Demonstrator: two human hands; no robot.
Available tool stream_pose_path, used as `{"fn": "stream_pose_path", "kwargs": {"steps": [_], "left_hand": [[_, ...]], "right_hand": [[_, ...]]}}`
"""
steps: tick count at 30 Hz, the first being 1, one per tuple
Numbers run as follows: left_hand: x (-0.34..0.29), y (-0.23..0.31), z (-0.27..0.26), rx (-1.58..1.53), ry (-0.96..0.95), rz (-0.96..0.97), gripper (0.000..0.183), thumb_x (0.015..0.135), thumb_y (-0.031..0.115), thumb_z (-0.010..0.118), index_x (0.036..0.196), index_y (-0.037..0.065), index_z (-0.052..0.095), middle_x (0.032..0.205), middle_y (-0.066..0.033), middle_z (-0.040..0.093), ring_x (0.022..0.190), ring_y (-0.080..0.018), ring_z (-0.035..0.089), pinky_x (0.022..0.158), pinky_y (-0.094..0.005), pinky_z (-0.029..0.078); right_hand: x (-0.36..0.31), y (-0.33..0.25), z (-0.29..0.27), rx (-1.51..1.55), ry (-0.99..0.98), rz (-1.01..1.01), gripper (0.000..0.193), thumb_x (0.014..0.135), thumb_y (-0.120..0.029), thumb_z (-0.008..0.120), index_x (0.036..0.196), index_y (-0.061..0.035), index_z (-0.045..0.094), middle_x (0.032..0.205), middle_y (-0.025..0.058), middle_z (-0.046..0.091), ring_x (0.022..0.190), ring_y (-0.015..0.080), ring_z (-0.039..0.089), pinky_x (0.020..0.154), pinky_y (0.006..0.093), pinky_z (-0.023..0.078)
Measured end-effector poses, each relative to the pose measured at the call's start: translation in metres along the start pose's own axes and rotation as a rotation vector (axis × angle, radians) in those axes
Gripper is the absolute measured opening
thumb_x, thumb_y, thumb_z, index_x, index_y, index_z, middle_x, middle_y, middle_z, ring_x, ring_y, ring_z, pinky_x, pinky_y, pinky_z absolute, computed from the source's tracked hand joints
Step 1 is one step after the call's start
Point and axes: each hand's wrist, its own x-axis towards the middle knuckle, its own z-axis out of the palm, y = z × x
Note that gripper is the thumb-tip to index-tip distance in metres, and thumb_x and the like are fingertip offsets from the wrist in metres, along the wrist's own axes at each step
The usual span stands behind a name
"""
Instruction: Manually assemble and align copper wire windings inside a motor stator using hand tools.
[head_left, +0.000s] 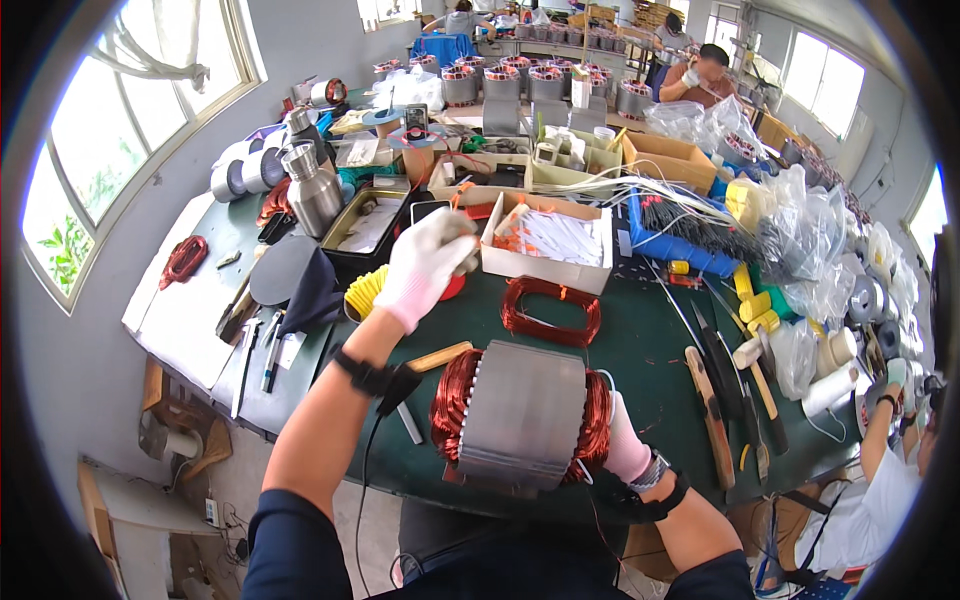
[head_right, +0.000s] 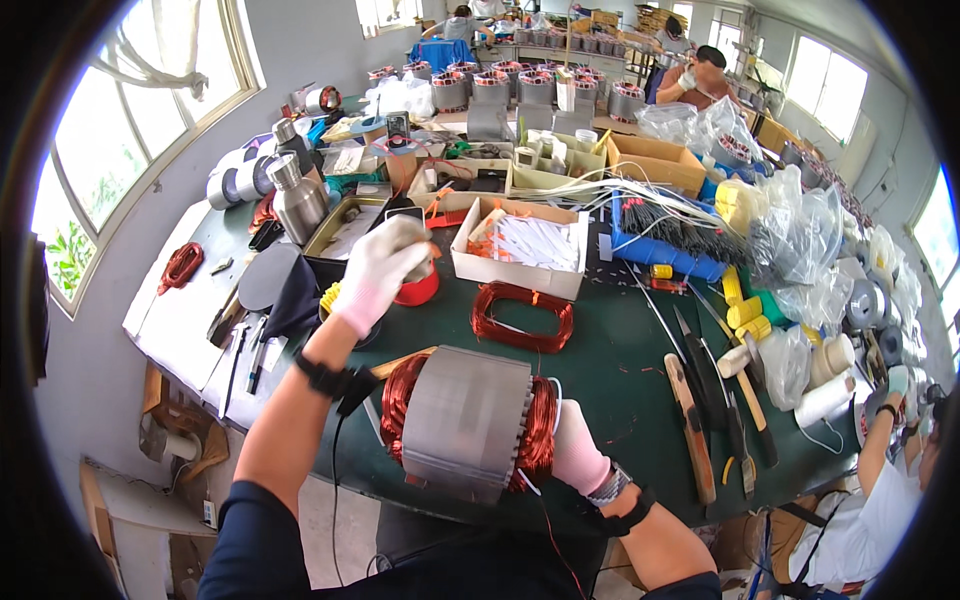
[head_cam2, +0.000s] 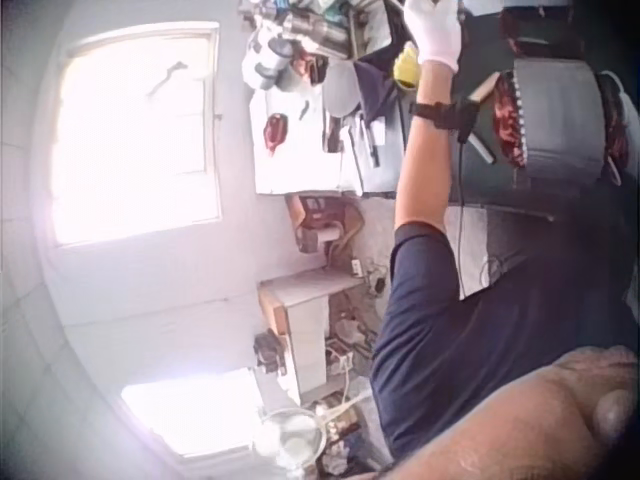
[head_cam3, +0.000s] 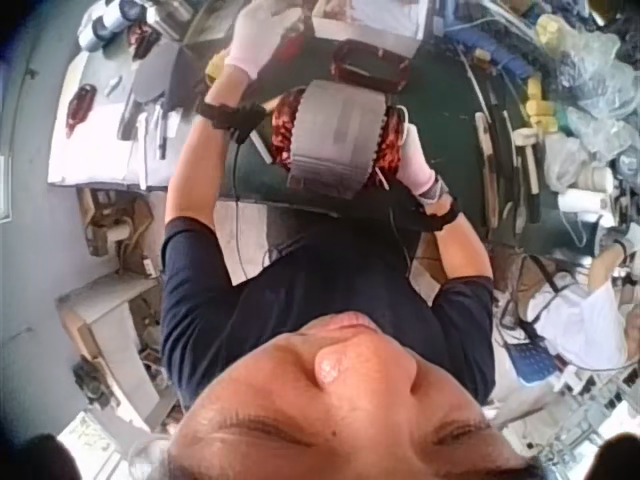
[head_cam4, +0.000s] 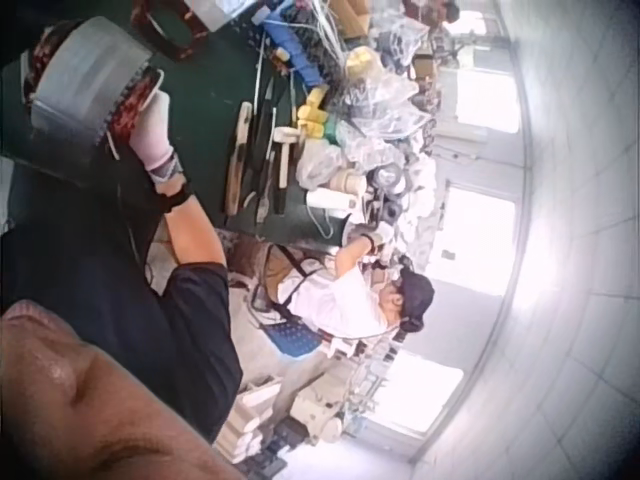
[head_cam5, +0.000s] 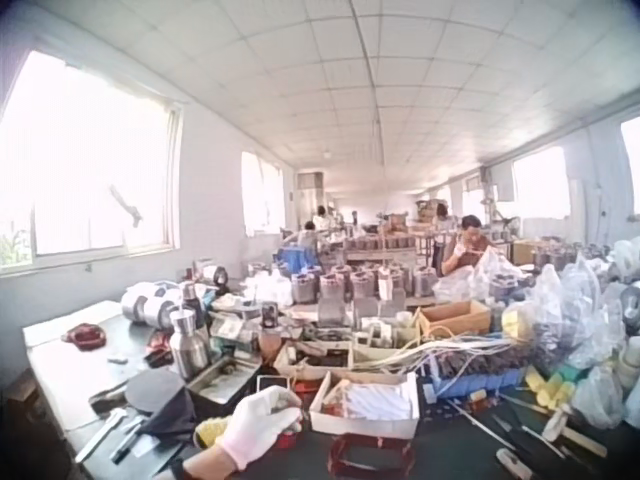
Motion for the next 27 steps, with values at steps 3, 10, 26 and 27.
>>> {"fn": "stream_pose_path", "kwargs": {"steps": [3, 10, 26, 27], "left_hand": [[0.069, -0.040, 0.012, 0.092, -0.065, 0.139, 0.022, 0.100, 0.012, 0.061, 0.114, -0.001, 0.071, 0.100, -0.0115, 0.076, 0.088, -0.0218, 0.075, 0.078, -0.0349, 0.059], [0.123, -0.059, 0.050, 0.392, -0.049, 0.100, 0.027, 0.093, 0.024, 0.071, 0.108, 0.004, 0.080, 0.098, -0.0152, 0.078, 0.087, -0.0284, 0.074, 0.083, -0.0376, 0.056], [0.136, -0.070, 0.034, 0.603, -0.137, 0.159, 0.031, 0.090, 0.029, 0.076, 0.111, 0.007, 0.081, 0.100, -0.0159, 0.079, 0.088, -0.0276, 0.075, 0.080, -0.0396, 0.058], [0.134, -0.066, 0.035, 0.606, -0.078, 0.130, 0.027, 0.089, 0.028, 0.076, 0.107, 0.009, 0.082, 0.097, -0.0150, 0.079, 0.086, -0.0272, 0.076, 0.079, -0.0390, 0.058]], "right_hand": [[0.000, 0.006, -0.005, -0.171, 0.051, -0.044, 0.041, 0.097, -0.003, 0.072, 0.136, -0.0010, 0.064, 0.124, 0.0067, 0.073, 0.111, 0.0149, 0.069, 0.095, 0.0333, 0.058], [-0.004, -0.001, 0.000, -0.009, -0.073, -0.098, 0.038, 0.099, -0.002, 0.068, 0.136, -0.0024, 0.062, 0.129, 0.0064, 0.070, 0.112, 0.0145, 0.067, 0.096, 0.0319, 0.056], [-0.006, -0.003, 0.001, -0.834, 0.036, -0.296, 0.024, 0.103, -0.003, 0.052, 0.122, 0.0032, 0.066, 0.113, 0.0059, 0.072, 0.100, 0.0128, 0.067, 0.085, 0.0324, 0.057], [-0.005, -0.006, 0.001, -0.915, 0.046, -0.293, 0.024, 0.102, 0.000, 0.053, 0.121, 0.0033, 0.066, 0.113, 0.0064, 0.072, 0.100, 0.0126, 0.067, 0.084, 0.0325, 0.057]]}}
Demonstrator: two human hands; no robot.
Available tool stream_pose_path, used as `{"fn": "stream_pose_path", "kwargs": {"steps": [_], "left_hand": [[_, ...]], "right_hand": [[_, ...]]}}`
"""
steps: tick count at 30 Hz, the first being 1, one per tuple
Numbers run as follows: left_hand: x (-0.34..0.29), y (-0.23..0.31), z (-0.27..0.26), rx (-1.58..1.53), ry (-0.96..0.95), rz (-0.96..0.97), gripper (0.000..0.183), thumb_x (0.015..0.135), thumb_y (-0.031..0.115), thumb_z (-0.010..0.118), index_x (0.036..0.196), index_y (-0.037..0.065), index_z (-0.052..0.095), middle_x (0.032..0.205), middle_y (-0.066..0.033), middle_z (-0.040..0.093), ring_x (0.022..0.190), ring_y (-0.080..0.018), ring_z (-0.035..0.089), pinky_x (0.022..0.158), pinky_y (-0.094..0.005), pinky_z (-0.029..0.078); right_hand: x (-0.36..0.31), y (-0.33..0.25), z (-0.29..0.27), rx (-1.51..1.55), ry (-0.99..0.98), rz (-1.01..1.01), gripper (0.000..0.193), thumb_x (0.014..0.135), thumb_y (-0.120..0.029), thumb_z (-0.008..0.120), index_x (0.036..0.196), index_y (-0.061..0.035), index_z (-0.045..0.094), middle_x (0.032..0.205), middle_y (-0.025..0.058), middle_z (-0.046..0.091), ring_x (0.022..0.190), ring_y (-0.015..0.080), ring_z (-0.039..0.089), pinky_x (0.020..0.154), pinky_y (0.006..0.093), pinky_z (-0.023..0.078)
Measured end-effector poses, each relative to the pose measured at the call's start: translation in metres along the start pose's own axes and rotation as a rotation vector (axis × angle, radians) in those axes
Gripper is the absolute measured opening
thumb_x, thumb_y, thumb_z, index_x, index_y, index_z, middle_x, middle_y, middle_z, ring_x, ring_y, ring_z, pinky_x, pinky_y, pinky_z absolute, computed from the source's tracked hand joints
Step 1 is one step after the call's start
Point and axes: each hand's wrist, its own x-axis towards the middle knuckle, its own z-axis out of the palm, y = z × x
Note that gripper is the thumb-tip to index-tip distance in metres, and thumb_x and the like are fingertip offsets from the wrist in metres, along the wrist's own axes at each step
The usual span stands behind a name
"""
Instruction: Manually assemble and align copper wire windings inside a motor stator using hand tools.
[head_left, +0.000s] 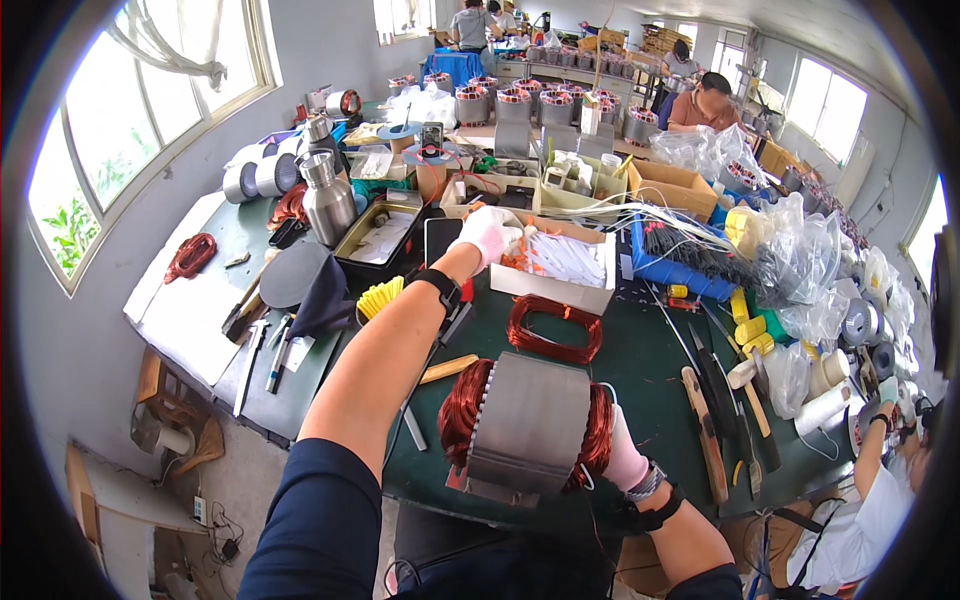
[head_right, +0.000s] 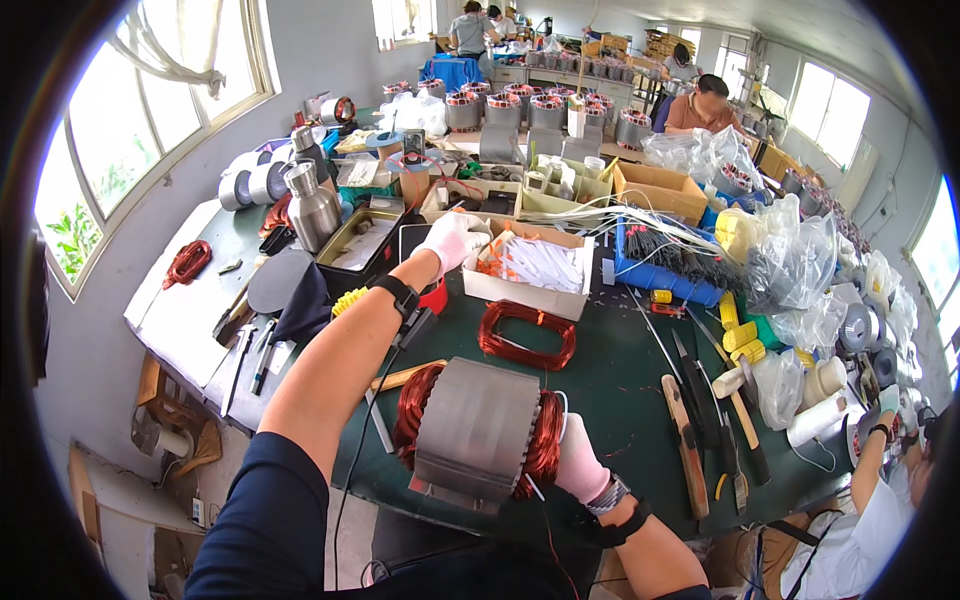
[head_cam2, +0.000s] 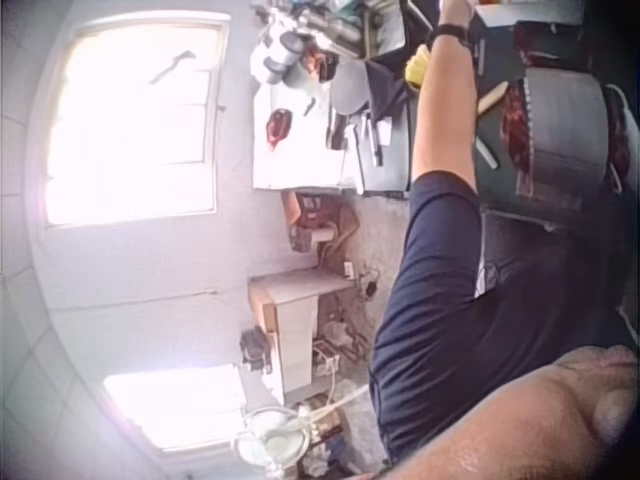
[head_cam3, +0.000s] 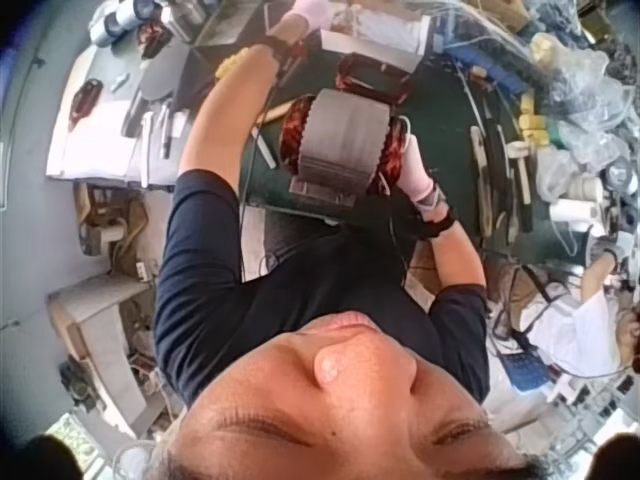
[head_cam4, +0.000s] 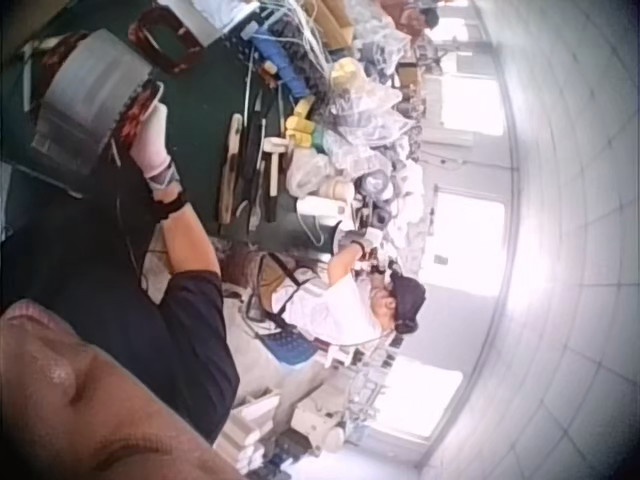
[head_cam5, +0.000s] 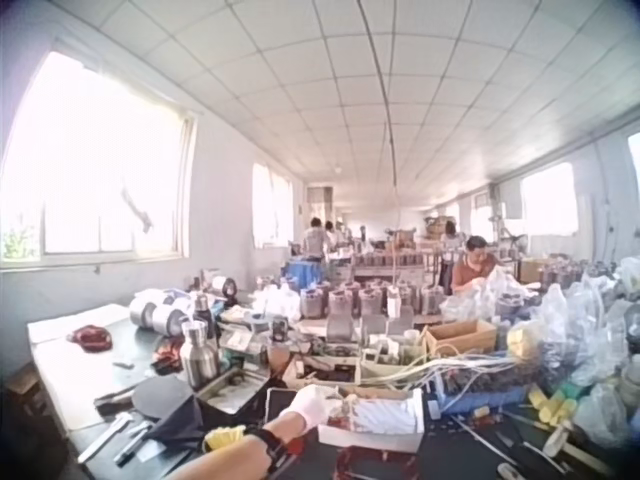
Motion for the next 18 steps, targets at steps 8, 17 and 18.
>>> {"fn": "stream_pose_path", "kwargs": {"steps": [8, 17, 18], "left_hand": [[0.003, 0.017, 0.007, -0.170, 0.007, -0.211, 0.026, 0.083, 0.018, 0.073, 0.104, 0.007, 0.082, 0.095, -0.0168, 0.078, 0.090, -0.0320, 0.075, 0.087, -0.0387, 0.058], [0.007, -0.011, 0.006, -0.137, 0.016, -0.096, 0.027, 0.090, 0.020, 0.070, 0.110, 0.005, 0.081, 0.106, -0.0177, 0.078, 0.098, -0.0302, 0.075, 0.092, -0.0375, 0.057], [0.006, -0.006, 0.008, -0.125, 0.035, -0.112, 0.028, 0.090, 0.020, 0.069, 0.112, 0.004, 0.080, 0.109, -0.0180, 0.078, 0.099, -0.0301, 0.075, 0.092, -0.0375, 0.057]], "right_hand": [[0.001, 0.003, 0.002, -0.066, 0.022, -0.142, 0.023, 0.097, 0.008, 0.060, 0.118, 0.0044, 0.068, 0.108, 0.0074, 0.075, 0.096, 0.0120, 0.069, 0.078, 0.0334, 0.058], [0.005, -0.015, 0.002, -0.313, -0.061, -0.147, 0.026, 0.095, 0.005, 0.061, 0.120, 0.0049, 0.069, 0.111, 0.0094, 0.076, 0.099, 0.0160, 0.071, 0.085, 0.0331, 0.058], [0.004, -0.011, 0.001, -0.317, -0.051, -0.141, 0.026, 0.095, 0.005, 0.061, 0.120, 0.0049, 0.069, 0.111, 0.0094, 0.076, 0.099, 0.0160, 0.071, 0.085, 0.0331, 0.058]]}}
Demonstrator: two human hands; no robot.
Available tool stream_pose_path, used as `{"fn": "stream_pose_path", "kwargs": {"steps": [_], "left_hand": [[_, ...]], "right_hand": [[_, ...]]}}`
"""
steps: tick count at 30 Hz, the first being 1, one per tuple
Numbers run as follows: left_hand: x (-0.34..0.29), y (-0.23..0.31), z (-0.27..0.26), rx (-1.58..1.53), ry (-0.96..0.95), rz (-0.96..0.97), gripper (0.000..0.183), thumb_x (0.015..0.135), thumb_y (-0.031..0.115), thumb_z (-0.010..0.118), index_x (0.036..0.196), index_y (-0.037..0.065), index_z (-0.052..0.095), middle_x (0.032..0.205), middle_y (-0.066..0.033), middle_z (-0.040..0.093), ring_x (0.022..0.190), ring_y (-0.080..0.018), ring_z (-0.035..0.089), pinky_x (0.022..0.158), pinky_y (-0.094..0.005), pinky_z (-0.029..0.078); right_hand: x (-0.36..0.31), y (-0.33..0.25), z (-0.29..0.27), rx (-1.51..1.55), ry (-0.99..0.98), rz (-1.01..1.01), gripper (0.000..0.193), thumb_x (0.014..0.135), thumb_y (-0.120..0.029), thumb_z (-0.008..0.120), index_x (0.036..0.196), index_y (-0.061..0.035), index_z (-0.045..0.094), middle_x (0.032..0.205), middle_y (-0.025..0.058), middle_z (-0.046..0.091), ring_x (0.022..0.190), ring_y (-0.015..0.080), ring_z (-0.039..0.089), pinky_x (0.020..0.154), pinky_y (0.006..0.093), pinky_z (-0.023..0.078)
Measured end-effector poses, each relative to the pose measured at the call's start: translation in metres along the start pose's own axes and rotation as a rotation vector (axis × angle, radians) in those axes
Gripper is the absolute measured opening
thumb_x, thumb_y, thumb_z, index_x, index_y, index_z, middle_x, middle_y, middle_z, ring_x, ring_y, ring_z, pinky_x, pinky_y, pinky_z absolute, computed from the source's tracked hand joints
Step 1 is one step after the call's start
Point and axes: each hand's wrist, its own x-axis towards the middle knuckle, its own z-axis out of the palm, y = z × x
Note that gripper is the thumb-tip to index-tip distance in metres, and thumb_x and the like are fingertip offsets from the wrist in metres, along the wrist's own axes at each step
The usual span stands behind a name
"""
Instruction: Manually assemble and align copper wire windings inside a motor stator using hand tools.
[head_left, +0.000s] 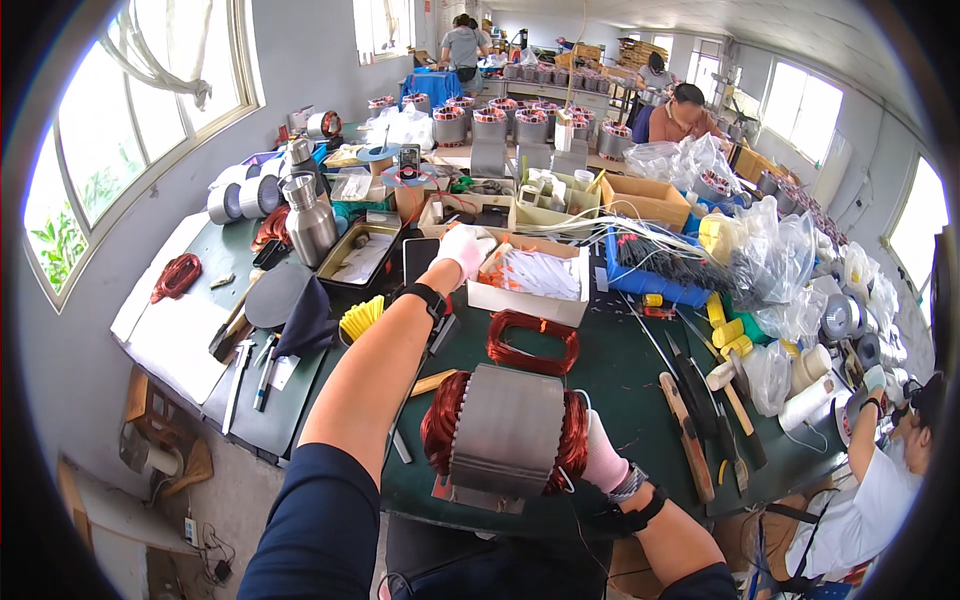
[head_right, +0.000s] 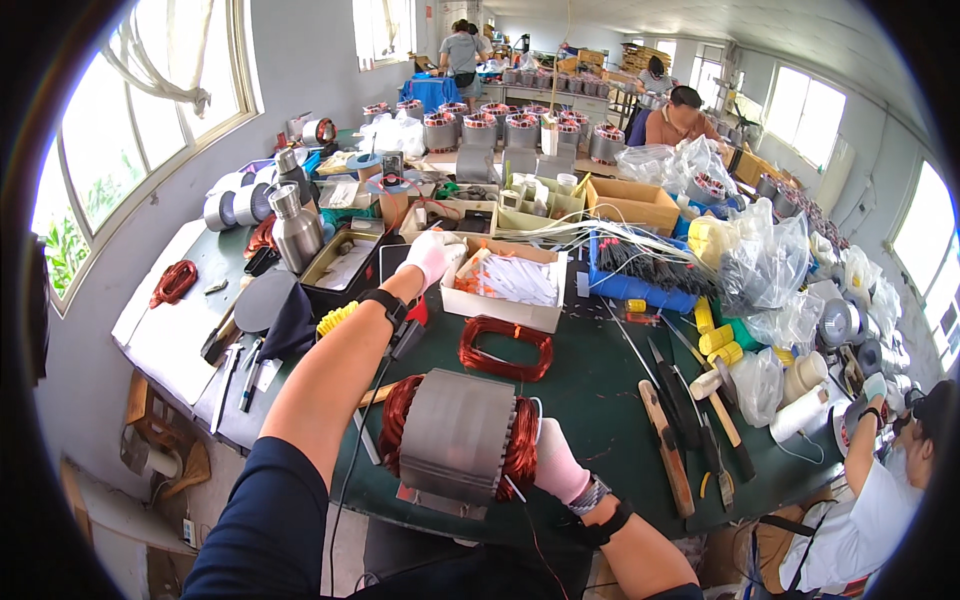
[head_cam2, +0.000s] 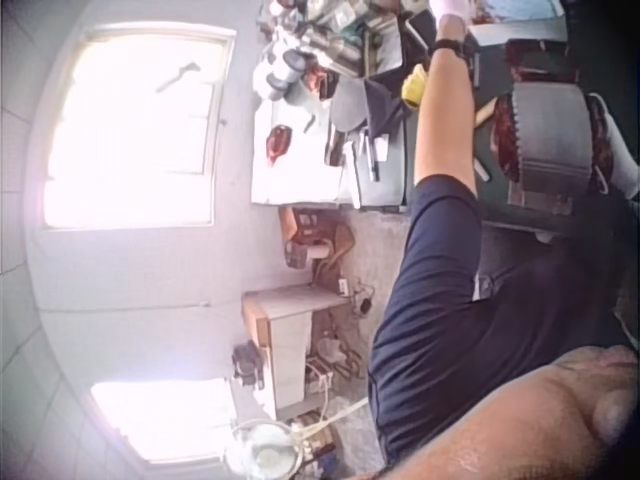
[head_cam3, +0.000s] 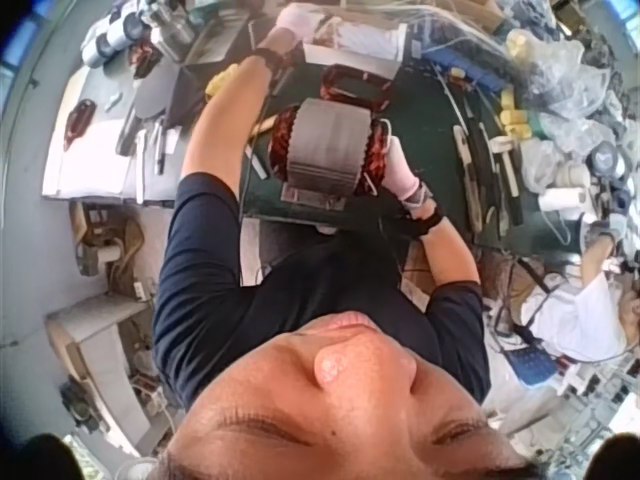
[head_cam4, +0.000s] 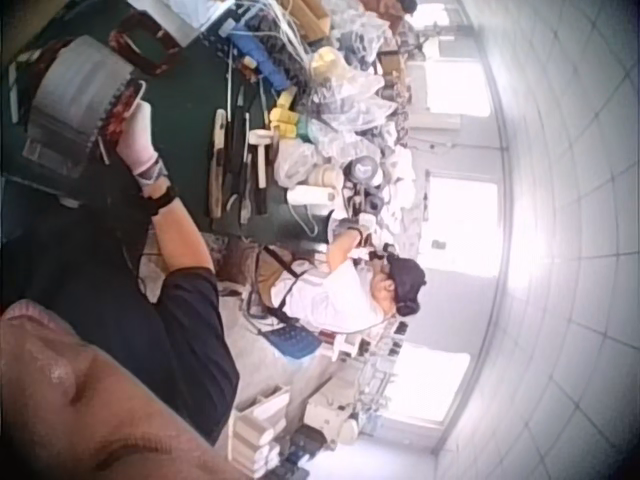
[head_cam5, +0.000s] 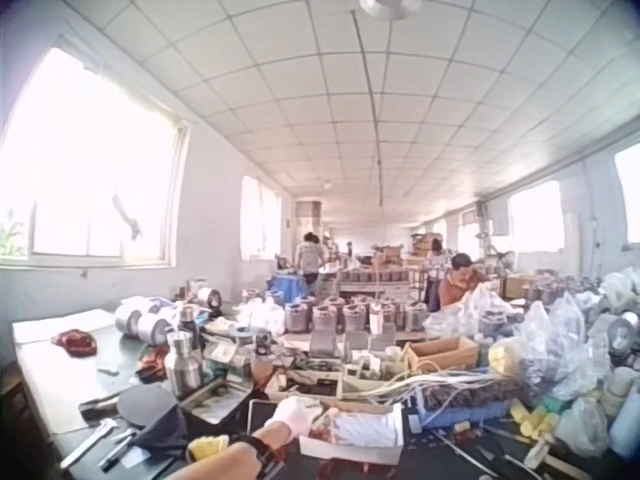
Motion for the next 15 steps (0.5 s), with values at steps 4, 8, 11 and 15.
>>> {"fn": "stream_pose_path", "kwargs": {"steps": [4, 8, 11, 15], "left_hand": [[-0.007, 0.008, -0.008, 0.020, 0.006, 0.026, 0.032, 0.095, 0.022, 0.066, 0.117, 0.002, 0.078, 0.113, -0.0188, 0.078, 0.102, -0.0312, 0.074, 0.093, -0.0383, 0.056], [-0.042, 0.029, -0.037, -0.013, -0.159, 0.257, 0.029, 0.097, 0.022, 0.062, 0.108, -0.002, 0.073, 0.088, -0.0095, 0.068, 0.076, -0.0187, 0.064, 0.070, -0.0337, 0.052], [-0.117, 0.015, -0.069, -0.096, -0.296, 0.193, 0.025, 0.104, 0.023, 0.058, 0.114, 0.001, 0.066, 0.086, -0.0040, 0.067, 0.072, -0.0115, 0.061, 0.064, -0.0278, 0.051], [-0.226, 0.032, -0.113, -0.203, -0.611, -0.220, 0.037, 0.105, 0.023, 0.058, 0.135, 0.000, 0.058, 0.101, -0.0081, 0.071, 0.080, -0.0148, 0.071, 0.070, -0.0290, 0.058]], "right_hand": [[0.000, 0.001, 0.002, 0.399, 0.043, 0.170, 0.025, 0.095, 0.000, 0.062, 0.118, 0.0013, 0.071, 0.109, 0.0098, 0.076, 0.100, 0.0245, 0.071, 0.086, 0.0366, 0.056], [-0.015, 0.058, 0.020, 0.047, 0.181, -0.029, 0.023, 0.093, -0.005, 0.062, 0.114, -0.0009, 0.072, 0.098, 0.0113, 0.074, 0.089, 0.0321, 0.069, 0.076, 0.0401, 0.054], [-0.007, 0.095, 0.043, 0.575, 0.180, 0.123, 0.015, 0.088, -0.008, 0.065, 0.101, -0.0025, 0.072, 0.088, 0.0138, 0.071, 0.079, 0.0357, 0.067, 0.070, 0.0428, 0.052], [-0.003, 0.083, 0.037, 0.254, 0.141, -0.009, 0.010, 0.086, -0.009, 0.065, 0.093, -0.0039, 0.070, 0.084, 0.0151, 0.070, 0.079, 0.0369, 0.067, 0.070, 0.0429, 0.053]]}}
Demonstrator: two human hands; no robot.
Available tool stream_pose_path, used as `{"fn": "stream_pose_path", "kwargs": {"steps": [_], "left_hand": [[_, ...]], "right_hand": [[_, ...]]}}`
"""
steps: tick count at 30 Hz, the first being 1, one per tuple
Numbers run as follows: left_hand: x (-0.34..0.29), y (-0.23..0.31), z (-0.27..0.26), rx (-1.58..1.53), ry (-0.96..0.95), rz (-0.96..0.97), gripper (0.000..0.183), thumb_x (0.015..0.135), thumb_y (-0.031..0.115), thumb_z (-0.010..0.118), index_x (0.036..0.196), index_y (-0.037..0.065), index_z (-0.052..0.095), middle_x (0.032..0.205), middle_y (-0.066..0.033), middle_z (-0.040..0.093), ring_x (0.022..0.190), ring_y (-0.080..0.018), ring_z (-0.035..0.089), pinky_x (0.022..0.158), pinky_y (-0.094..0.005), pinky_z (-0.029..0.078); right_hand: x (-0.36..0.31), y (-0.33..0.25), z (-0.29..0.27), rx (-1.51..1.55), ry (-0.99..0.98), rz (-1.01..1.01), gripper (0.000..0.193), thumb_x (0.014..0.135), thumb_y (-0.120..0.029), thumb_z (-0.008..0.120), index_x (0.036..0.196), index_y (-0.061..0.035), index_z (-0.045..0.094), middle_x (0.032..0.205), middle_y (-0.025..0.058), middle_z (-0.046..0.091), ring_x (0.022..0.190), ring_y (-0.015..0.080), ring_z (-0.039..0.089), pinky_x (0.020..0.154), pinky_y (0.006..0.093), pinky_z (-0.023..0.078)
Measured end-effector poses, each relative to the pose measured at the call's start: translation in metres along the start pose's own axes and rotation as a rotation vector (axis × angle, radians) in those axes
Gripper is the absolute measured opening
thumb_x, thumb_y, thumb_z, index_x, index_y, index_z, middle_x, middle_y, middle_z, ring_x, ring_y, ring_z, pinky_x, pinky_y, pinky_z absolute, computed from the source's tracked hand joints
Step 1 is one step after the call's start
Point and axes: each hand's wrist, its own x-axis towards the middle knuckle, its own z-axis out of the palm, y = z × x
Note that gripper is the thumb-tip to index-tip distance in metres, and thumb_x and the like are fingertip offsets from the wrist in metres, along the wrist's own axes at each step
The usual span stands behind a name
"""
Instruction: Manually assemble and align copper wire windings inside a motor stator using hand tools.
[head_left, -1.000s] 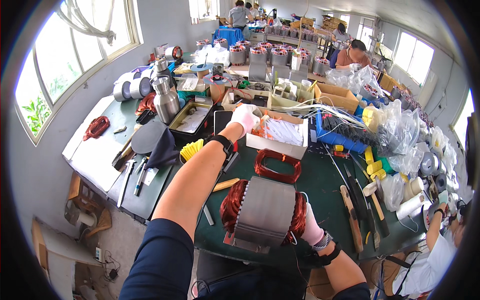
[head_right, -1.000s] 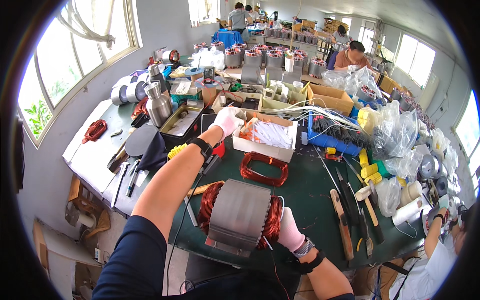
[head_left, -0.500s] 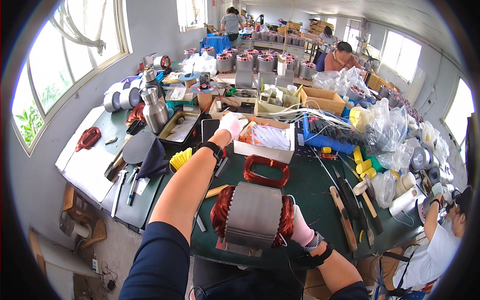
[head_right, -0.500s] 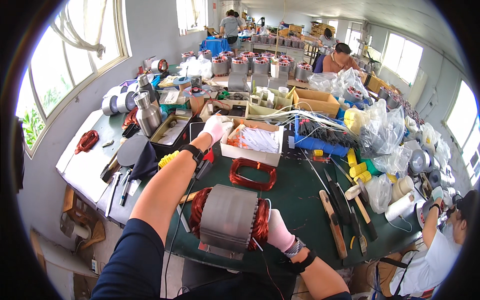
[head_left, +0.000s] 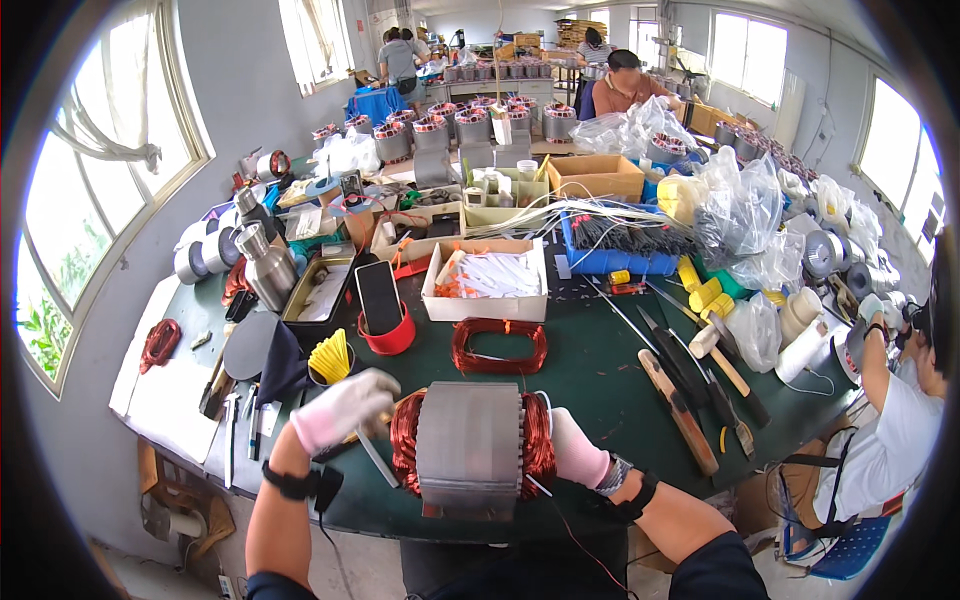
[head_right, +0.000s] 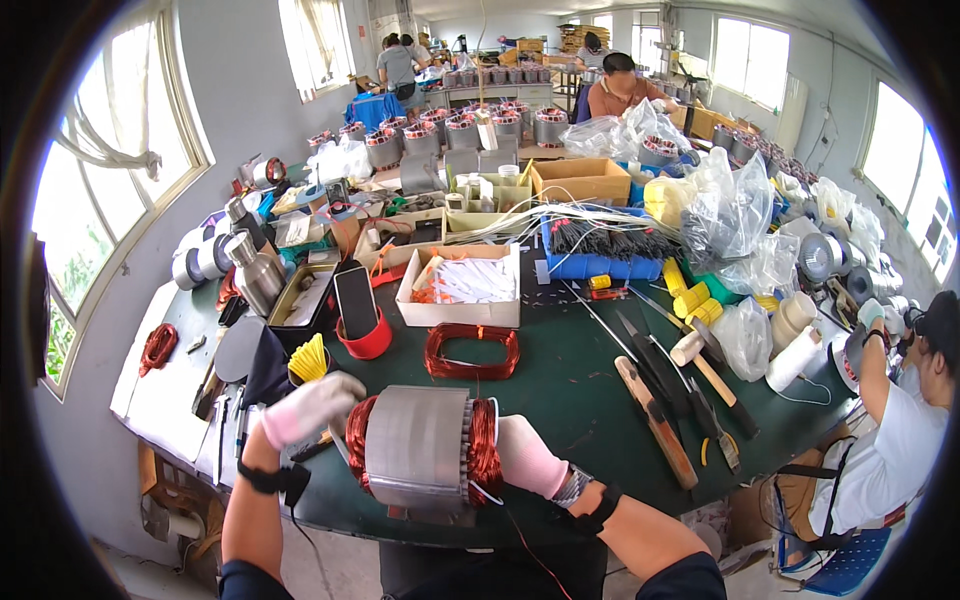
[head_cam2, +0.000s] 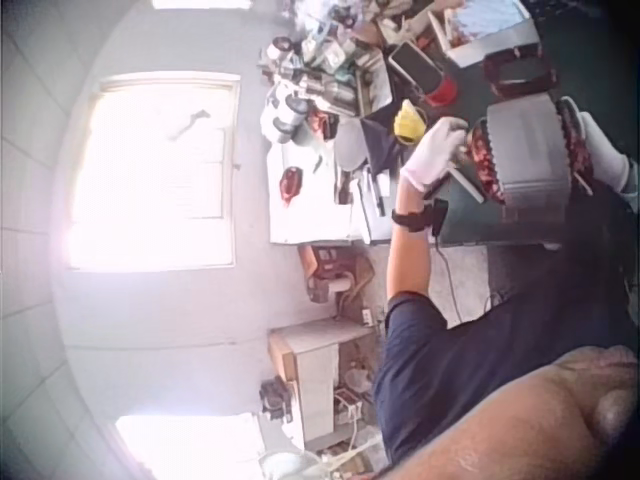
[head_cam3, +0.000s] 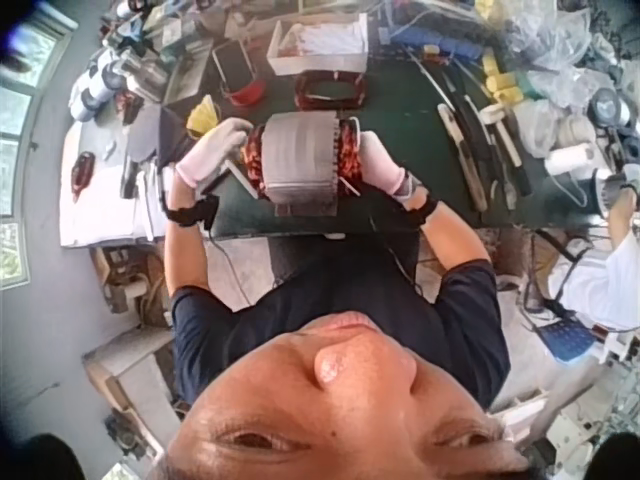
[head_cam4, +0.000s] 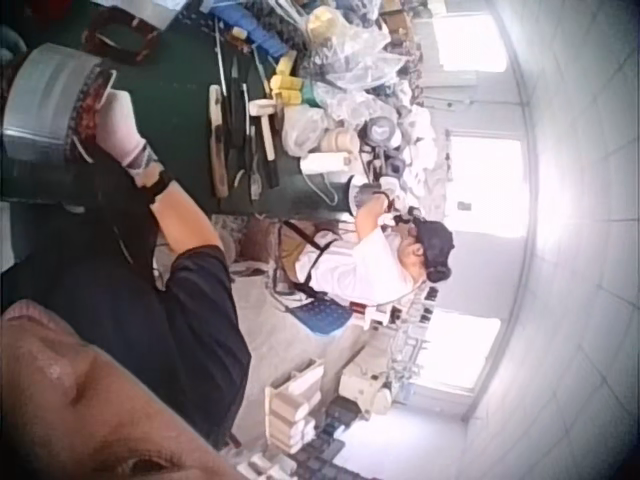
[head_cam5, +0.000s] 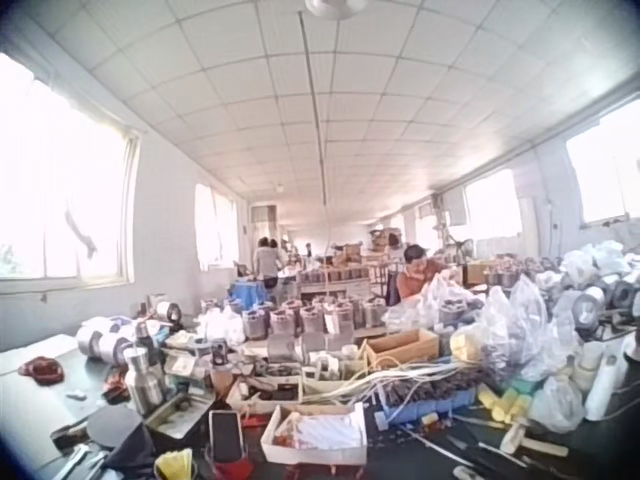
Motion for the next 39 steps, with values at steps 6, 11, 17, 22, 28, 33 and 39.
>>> {"fn": "stream_pose_path", "kwargs": {"steps": [6, 11, 17, 22, 28, 33, 39], "left_hand": [[-0.026, -0.019, 0.064, 0.403, 0.229, 0.221, 0.051, 0.097, 0.014, 0.066, 0.145, 0.003, 0.051, 0.104, -0.0215, 0.074, 0.092, -0.0318, 0.076, 0.082, -0.0399, 0.060], [-0.011, -0.037, 0.078, 0.546, 0.337, 0.308, 0.058, 0.088, 0.017, 0.073, 0.142, 0.005, 0.057, 0.116, -0.0234, 0.073, 0.110, -0.0425, 0.070, 0.092, -0.0420, 0.058], [-0.016, -0.018, 0.077, 0.461, 0.343, 0.317, 0.046, 0.087, 0.020, 0.075, 0.131, 0.008, 0.068, 0.116, -0.0189, 0.075, 0.103, -0.0396, 0.072, 0.087, -0.0406, 0.059], [-0.019, -0.017, 0.087, 0.395, 0.525, 0.472, 0.044, 0.087, 0.020, 0.077, 0.129, 0.010, 0.069, 0.112, -0.0182, 0.075, 0.100, -0.0396, 0.073, 0.085, -0.0402, 0.059], [0.009, -0.065, 0.101, -0.312, 0.399, 0.542, 0.037, 0.092, 0.005, 0.072, 0.129, 0.005, 0.070, 0.114, -0.0170, 0.076, 0.106, -0.0316, 0.074, 0.092, -0.0367, 0.056], [0.004, -0.038, 0.087, 0.110, 0.510, 0.671, 0.027, 0.091, 0.001, 0.061, 0.118, 0.002, 0.065, 0.095, -0.0253, 0.067, 0.092, -0.0475, 0.065, 0.078, -0.0494, 0.053], [0.005, -0.050, 0.082, 0.024, 0.410, 0.561, 0.032, 0.090, 0.003, 0.061, 0.122, 0.003, 0.064, 0.084, -0.0230, 0.069, 0.080, -0.0443, 0.069, 0.074, -0.0503, 0.055]], "right_hand": [[-0.003, -0.025, -0.006, 0.086, 0.035, 0.016, 0.017, 0.091, -0.016, 0.067, 0.099, -0.0020, 0.073, 0.087, 0.0173, 0.073, 0.081, 0.0393, 0.068, 0.072, 0.0435, 0.054], [0.011, -0.069, -0.015, -0.440, -0.070, -0.120, 0.018, 0.088, -0.020, 0.070, 0.097, -0.0041, 0.074, 0.086, 0.0187, 0.072, 0.083, 0.0416, 0.068, 0.073, 0.0452, 0.055], [0.007, -0.051, -0.017, -0.539, -0.109, -0.047, 0.015, 0.088, -0.018, 0.069, 0.095, -0.0060, 0.075, 0.089, 0.0190, 0.074, 0.087, 0.0418, 0.070, 0.076, 0.0459, 0.057], [-0.003, -0.013, -0.015, 0.176, 0.042, 0.272, 0.018, 0.089, -0.017, 0.070, 0.101, -0.0061, 0.077, 0.094, 0.0180, 0.075, 0.089, 0.0405, 0.070, 0.078, 0.0433, 0.057], [-0.008, -0.055, -0.029, -0.194, -0.061, 0.036, 0.036, 0.079, -0.004, 0.083, 0.113, -0.0003, 0.070, 0.103, 0.0147, 0.074, 0.098, 0.0303, 0.072, 0.087, 0.0361, 0.056], [-0.032, -0.061, -0.049, 0.296, 0.033, 0.418, 0.058, 0.112, -0.050, 0.045, 0.160, -0.0170, 0.045, 0.161, 0.0056, 0.051, 0.144, 0.0270, 0.052, 0.120, 0.0504, 0.042], [-0.031, -0.021, -0.064, 0.910, -0.109, 0.618, 0.063, 0.109, -0.056, 0.047, 0.158, -0.0154, 0.047, 0.159, 0.0085, 0.054, 0.136, 0.0276, 0.059, 0.117, 0.0504, 0.046]]}}
